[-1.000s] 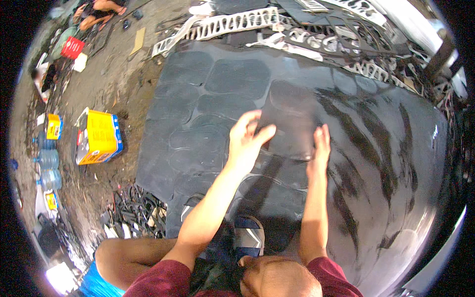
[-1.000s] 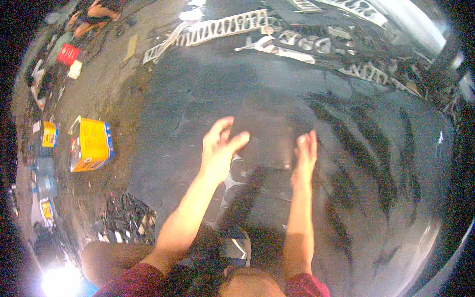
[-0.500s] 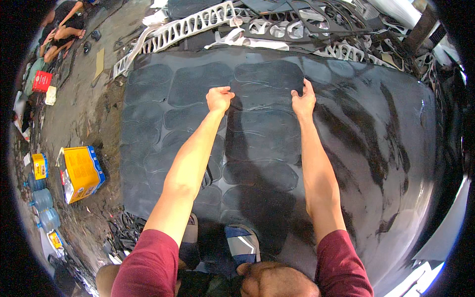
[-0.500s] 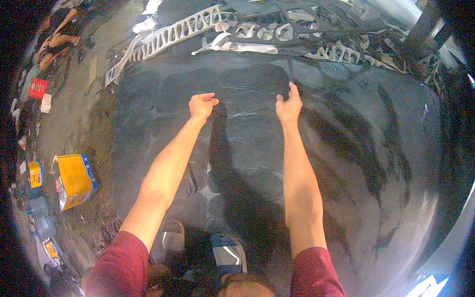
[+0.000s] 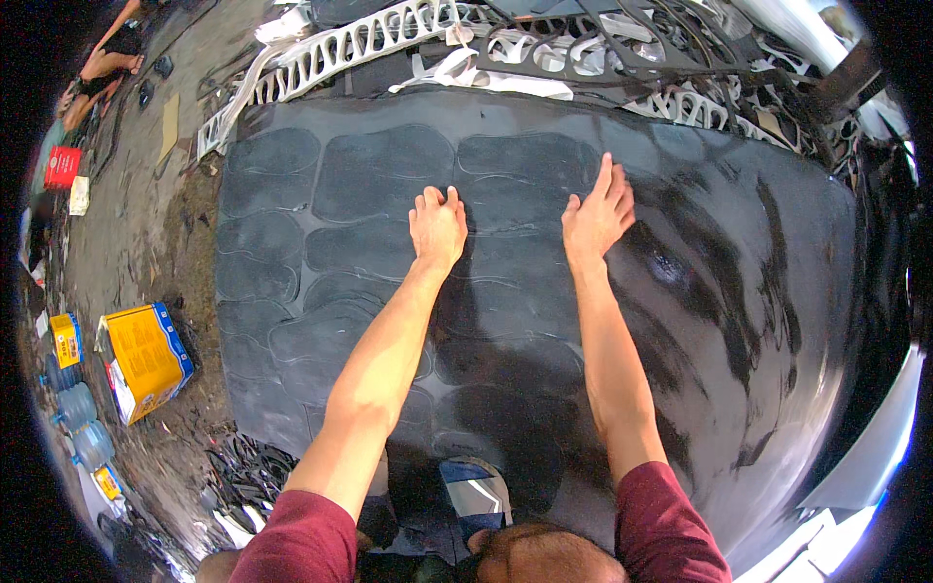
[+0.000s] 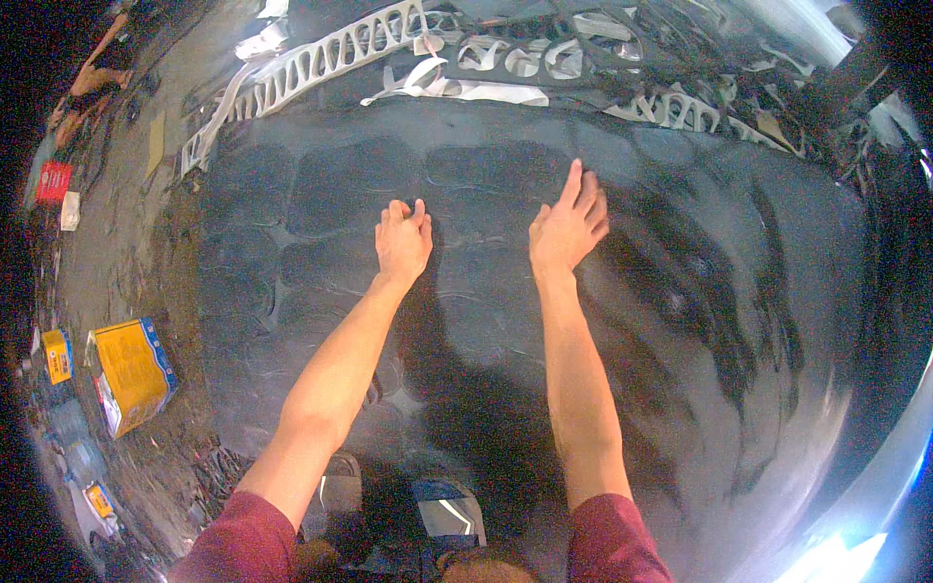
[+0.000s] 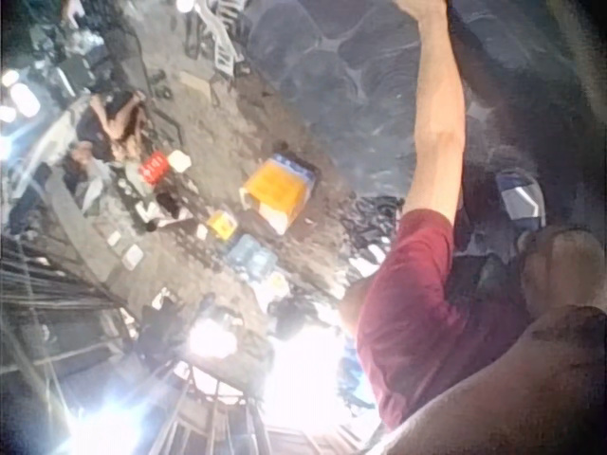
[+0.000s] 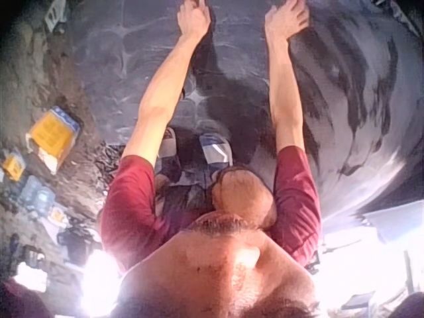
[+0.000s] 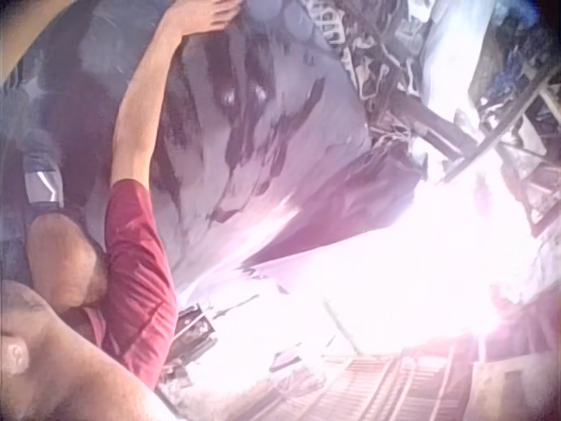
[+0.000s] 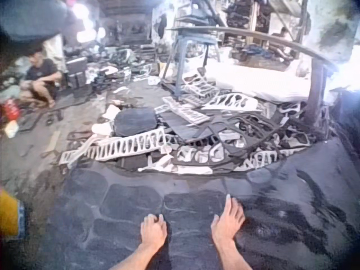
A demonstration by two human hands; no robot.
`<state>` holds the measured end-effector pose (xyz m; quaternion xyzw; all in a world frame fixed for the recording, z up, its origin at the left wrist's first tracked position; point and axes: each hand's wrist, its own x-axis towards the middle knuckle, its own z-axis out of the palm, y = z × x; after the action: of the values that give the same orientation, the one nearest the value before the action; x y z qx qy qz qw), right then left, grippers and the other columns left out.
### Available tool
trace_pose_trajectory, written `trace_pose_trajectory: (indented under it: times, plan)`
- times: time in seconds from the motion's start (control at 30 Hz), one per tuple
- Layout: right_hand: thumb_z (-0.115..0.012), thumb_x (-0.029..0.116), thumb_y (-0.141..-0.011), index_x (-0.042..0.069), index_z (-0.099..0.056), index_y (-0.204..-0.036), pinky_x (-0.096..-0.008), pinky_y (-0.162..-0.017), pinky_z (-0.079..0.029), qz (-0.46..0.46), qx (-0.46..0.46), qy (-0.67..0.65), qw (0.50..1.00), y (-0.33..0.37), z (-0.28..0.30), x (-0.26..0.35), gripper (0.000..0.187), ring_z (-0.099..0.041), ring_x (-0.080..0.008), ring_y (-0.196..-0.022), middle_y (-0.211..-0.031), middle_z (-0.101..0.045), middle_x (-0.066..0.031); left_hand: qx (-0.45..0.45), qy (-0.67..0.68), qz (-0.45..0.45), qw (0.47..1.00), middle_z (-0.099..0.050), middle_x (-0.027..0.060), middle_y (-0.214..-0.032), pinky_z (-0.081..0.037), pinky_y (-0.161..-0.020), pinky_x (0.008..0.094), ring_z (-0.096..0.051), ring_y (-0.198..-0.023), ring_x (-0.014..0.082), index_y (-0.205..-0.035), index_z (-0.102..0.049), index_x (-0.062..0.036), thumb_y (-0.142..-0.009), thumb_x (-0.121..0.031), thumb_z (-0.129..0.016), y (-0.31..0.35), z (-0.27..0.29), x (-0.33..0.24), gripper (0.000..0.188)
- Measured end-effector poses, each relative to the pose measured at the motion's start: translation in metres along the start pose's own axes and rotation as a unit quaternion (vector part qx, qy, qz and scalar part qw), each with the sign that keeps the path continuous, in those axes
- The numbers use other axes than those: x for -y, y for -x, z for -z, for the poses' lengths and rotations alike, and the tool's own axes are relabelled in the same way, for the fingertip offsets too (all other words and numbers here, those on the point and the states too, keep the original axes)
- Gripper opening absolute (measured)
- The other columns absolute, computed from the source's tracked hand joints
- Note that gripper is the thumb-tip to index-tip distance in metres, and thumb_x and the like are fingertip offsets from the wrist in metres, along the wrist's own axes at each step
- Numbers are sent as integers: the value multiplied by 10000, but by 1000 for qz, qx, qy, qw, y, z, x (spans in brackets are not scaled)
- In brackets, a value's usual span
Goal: The person sits on the floor and arranges black rubber mats in a grid pattern on a large dark surface. They pick up individual mats, place them side by side, and adjust their positions to form a continuous layout.
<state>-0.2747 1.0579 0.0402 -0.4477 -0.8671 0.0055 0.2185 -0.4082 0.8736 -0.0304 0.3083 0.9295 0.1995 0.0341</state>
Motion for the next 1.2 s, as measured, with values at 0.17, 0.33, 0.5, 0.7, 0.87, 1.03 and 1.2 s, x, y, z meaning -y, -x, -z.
trace_pose_trajectory:
  times: [0.17, 0.33, 0.5, 0.7, 0.87, 1.03, 1.2]
  plan:
    - [-630, 173, -882, 359, -476, -1541, -590, -1111, -447, 194, 269, 138, 933, -12, -27, 38, 702, -476, -409, -1421, -1630, -420, -102, 168, 33, 23, 985, -628, 116, -1218, -489, -992, 535, -598, -1176, 312, -1243, -765, -332, -971, -455, -623, -32, 35, 37, 330]
    - [-545, 289, -969, 302, -644, -1410, -486, -1052, -517, 67, 434, -25, 898, -106, -19, 7, 452, -636, -375, -1245, -1378, -662, -142, -50, 297, 31, 953, -736, 127, -1111, -540, -873, 331, -698, -998, 261, -1258, -750, -123, -920, -201, -760, 14, 89, 127, 347]
    - [-625, 216, -936, 61, -670, -1307, -501, -959, -524, 206, 183, -173, 946, 59, 4, 81, 405, -666, -373, -1094, -1239, -700, -173, -183, 13, 408, 894, -616, 285, -1373, -407, -1145, 473, -543, -1332, 421, -1350, -640, 32, -935, -435, -701, 234, 148, 283, 628]
    - [-734, 438, -909, -19, -479, -1441, -584, -1191, -311, 174, 273, -237, 916, 282, 60, 155, 747, -446, -441, -1422, -1512, -472, -289, -84, 169, 545, 817, -545, 249, -1436, -373, -1160, 453, -496, -1376, 341, -1413, -510, 31, -916, -510, -725, 258, 137, 211, 766]
    - [-892, 180, -783, 58, -359, -1457, -459, -1073, -469, -244, 543, -504, 626, 225, 111, 184, 868, -580, -317, -1233, -1317, -559, -238, -25, 372, 564, 737, -747, 87, -996, -527, -900, 358, -701, -935, 197, -1208, -597, -73, -815, -133, -853, 281, 231, 208, 473]
    - [-820, 89, -826, 100, -348, -1504, -439, -1032, -494, -365, 586, -478, 543, 183, 228, 185, 827, -586, -283, -1242, -1307, -624, -182, 5, 337, 621, 708, -735, 121, -1129, -471, -1014, 355, -659, -1102, 216, -1295, -615, -48, -840, -143, -826, 321, 306, 133, 511]
    - [-760, 173, -902, -51, -552, -1409, -384, -1030, -504, -174, 545, -513, 639, 203, 424, 190, 591, -650, -291, -1198, -1356, -661, -172, 18, 127, 542, 831, -554, 198, -1506, -364, -1180, 372, -528, -1386, 264, -1498, -472, 86, -914, -248, -783, 378, 410, 55, 741]
